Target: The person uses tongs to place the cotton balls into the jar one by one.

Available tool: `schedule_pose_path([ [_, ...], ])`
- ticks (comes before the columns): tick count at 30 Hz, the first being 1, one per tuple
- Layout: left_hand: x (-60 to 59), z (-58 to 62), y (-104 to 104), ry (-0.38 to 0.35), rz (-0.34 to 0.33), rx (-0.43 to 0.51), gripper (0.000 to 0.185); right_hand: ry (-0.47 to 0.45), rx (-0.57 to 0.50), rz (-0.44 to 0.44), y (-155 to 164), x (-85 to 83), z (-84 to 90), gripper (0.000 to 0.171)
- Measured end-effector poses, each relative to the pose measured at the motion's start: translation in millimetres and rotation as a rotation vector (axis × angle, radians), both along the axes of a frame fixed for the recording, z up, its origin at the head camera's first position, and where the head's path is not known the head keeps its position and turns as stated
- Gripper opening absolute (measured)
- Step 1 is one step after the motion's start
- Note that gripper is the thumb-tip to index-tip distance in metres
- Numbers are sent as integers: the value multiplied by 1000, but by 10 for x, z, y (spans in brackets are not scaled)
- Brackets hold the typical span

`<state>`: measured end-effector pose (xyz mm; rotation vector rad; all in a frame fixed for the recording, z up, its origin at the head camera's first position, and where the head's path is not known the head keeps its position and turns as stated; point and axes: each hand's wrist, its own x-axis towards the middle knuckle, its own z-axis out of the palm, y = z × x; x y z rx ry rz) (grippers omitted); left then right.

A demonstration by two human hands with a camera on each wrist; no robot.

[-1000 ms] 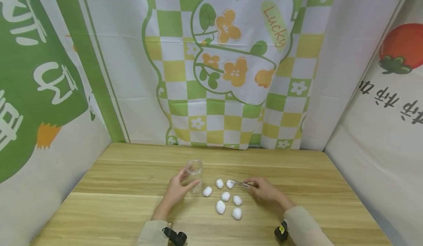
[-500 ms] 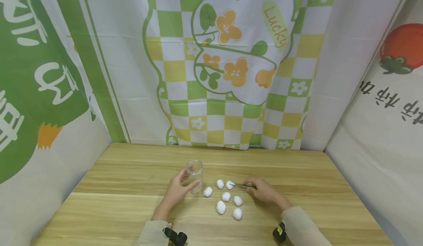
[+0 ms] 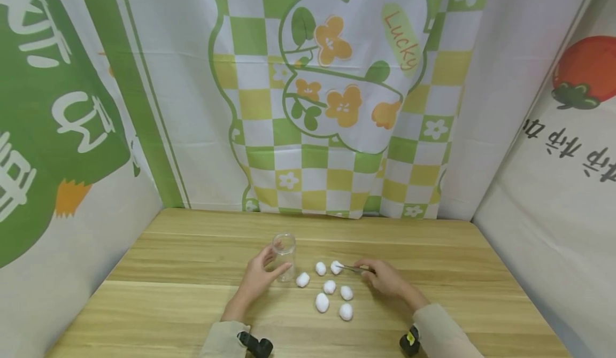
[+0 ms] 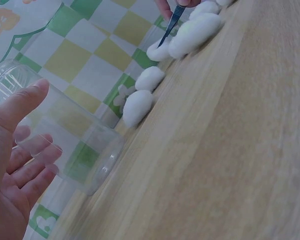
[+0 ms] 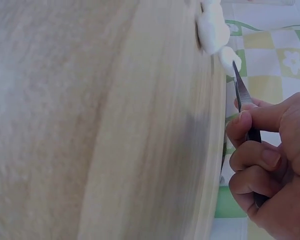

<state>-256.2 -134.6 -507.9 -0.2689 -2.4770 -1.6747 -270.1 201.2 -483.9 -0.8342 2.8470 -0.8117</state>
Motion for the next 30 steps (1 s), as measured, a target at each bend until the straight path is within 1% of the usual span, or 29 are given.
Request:
schedule_pose_path([
  [2,0,0,4,2,4,-4,67,7,4,-3,7,7,9,27],
  [7,0,0,11,12,12,-15,67,-9,-11,-25,14,14,21,28],
  [12,3,1,15,18,10,-4,66,-47,-33,-61,10,37,57,28],
  [16,6,1,14,12,15,-3,65,-57,-41,-87,6,55,103,28],
  [19,5,-1,14,4,19,-7,66,-41,-39,-87,9,57,138,29],
  [27,8,5,20,-7,27,-5,65,-56,-75,-70,-7,59,215,30],
  [30,8,2,22,-5,24,-5,65,-49,-81,-67,-21,60,247,30],
])
